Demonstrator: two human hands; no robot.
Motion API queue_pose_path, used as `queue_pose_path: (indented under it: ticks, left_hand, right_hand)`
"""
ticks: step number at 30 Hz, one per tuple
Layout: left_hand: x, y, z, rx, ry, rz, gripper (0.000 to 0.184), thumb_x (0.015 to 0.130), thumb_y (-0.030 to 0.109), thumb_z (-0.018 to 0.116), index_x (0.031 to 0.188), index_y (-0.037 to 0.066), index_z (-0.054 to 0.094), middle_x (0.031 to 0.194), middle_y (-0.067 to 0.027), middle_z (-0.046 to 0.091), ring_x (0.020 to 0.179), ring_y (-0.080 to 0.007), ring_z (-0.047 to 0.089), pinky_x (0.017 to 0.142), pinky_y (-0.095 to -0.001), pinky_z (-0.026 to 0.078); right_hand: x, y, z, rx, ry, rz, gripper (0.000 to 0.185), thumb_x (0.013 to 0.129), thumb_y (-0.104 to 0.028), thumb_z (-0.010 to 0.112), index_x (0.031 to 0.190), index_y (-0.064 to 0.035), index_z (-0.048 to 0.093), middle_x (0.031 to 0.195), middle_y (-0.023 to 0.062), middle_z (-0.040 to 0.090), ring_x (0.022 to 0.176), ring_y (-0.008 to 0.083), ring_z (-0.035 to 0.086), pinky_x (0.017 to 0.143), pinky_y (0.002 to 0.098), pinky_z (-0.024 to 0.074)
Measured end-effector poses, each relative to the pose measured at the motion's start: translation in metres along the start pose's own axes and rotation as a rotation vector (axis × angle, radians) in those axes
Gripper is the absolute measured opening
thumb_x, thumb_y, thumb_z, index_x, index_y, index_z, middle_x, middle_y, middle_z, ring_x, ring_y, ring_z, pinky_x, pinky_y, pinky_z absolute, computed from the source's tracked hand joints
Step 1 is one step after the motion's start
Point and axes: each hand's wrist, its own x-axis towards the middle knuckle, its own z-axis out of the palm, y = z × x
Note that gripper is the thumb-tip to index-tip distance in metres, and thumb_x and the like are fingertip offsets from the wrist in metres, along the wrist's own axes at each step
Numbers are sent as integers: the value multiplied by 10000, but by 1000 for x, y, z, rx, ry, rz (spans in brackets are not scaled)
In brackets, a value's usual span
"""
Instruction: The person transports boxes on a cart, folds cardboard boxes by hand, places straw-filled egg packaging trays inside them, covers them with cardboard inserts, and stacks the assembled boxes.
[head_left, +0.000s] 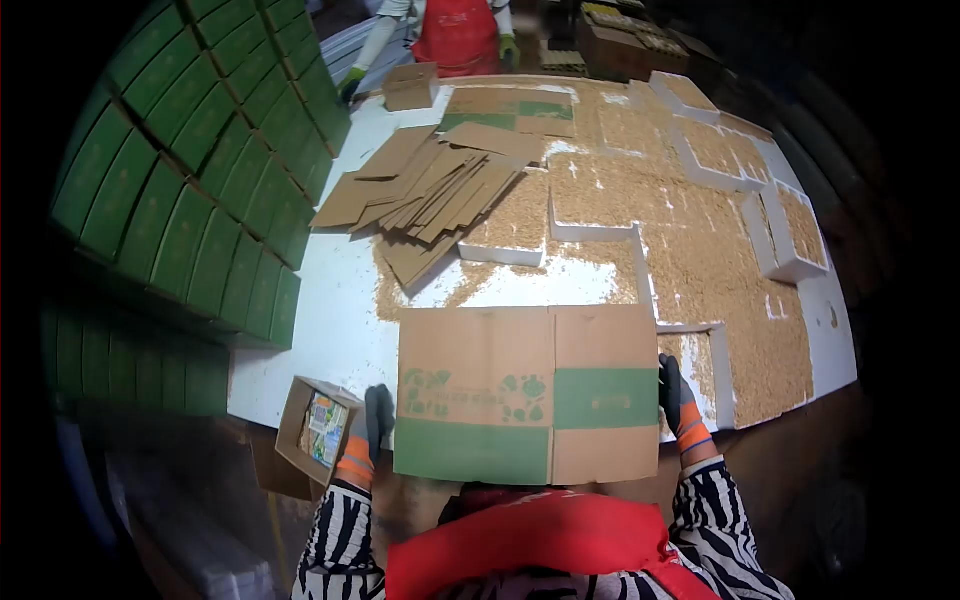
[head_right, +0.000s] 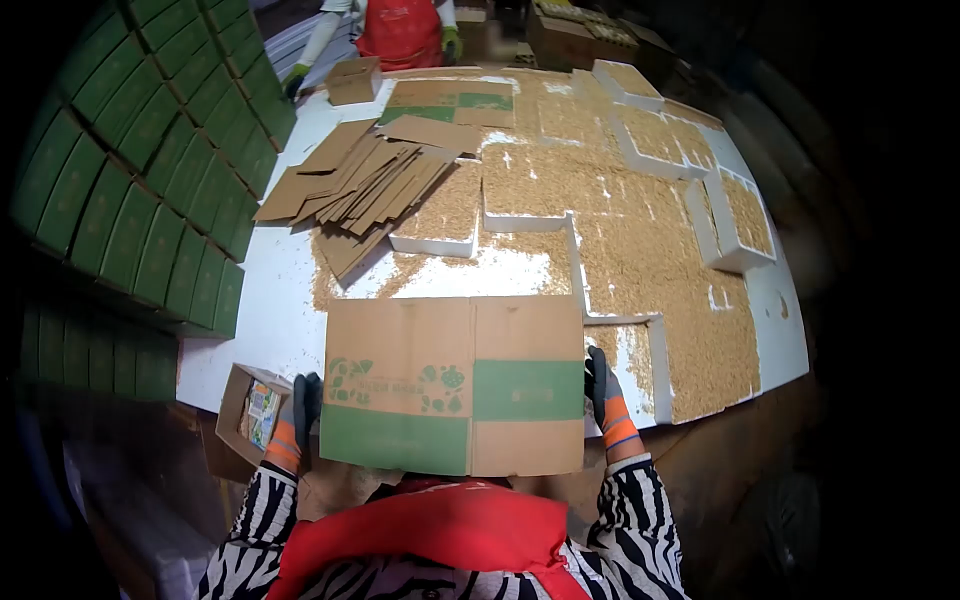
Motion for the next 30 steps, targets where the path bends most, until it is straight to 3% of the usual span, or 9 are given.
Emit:
queue_pose_path:
  ticks: [4,7,9,12,15,19,21,25,30]
  left_hand:
    - [13,-27,-3,1870,216,1132,527,965,340,514,1358,3,419,1323,-241,486,1212,-245,498,979,-411,452]
    - [-19,-7,72,850,468,489,512,941,341,543,1285,-33,483,1215,-267,553,1145,-359,547,922,-410,462]
    - [-32,2,72,533,450,557,558,910,393,588,1241,-50,519,1129,-201,612,1045,-311,587,890,-375,467]
    - [-88,61,94,765,747,961,470,934,247,577,1288,-42,467,1339,-198,468,1255,-313,414,1070,-391,321]
    - [-179,129,170,894,1057,1641,613,876,253,649,1382,9,405,1372,-234,442,1271,-381,394,1068,-432,322]
    - [-237,146,221,1649,-42,1095,456,820,185,661,1242,43,560,1155,-167,605,1089,-364,532,976,-427,398]
    - [-248,141,229,1860,-54,1180,359,833,148,590,1178,50,606,1079,-149,636,1028,-362,564,929,-427,435]
    - [-247,155,217,1676,-411,846,377,906,132,483,1266,47,556,1180,-152,606,1086,-335,555,972,-398,421]
    - [-215,181,213,1439,-727,448,427,972,300,528,1326,62,533,1235,-99,609,1109,-161,553,982,-292,413]
  right_hand:
    - [-6,-25,11,-489,-137,-185,829,897,-487,577,1441,52,259,1451,295,331,1272,398,438,1070,367,353]
    - [-21,-28,25,-947,39,-586,910,837,-474,640,1429,91,242,1449,313,311,1361,437,287,1131,396,269]
    - [-43,-58,23,-935,56,-719,769,864,-320,649,1433,48,285,1448,260,355,1362,378,320,1120,392,289]
    - [-82,-107,27,39,-240,-708,519,864,-94,625,1337,6,437,1264,90,538,1148,170,506,988,309,412]
    - [-85,-130,13,-16,-383,-699,356,886,-83,621,1226,-13,542,1097,38,630,994,124,579,896,285,469]
    - [-73,-118,-4,-88,-340,-707,314,865,-55,654,1167,-11,580,1078,40,648,998,126,589,894,290,469]
    - [-85,-123,-13,-225,-293,-654,478,827,-56,688,1272,-6,521,1227,93,597,1117,155,555,948,310,442]
    - [-190,-172,38,-634,407,-1483,838,793,-250,724,1463,-14,280,1494,207,301,1392,370,273,1111,441,265]
    - [-240,-168,136,-1215,0,-1483,769,827,-497,618,1411,-55,384,1437,199,377,1338,416,325,1106,568,195]
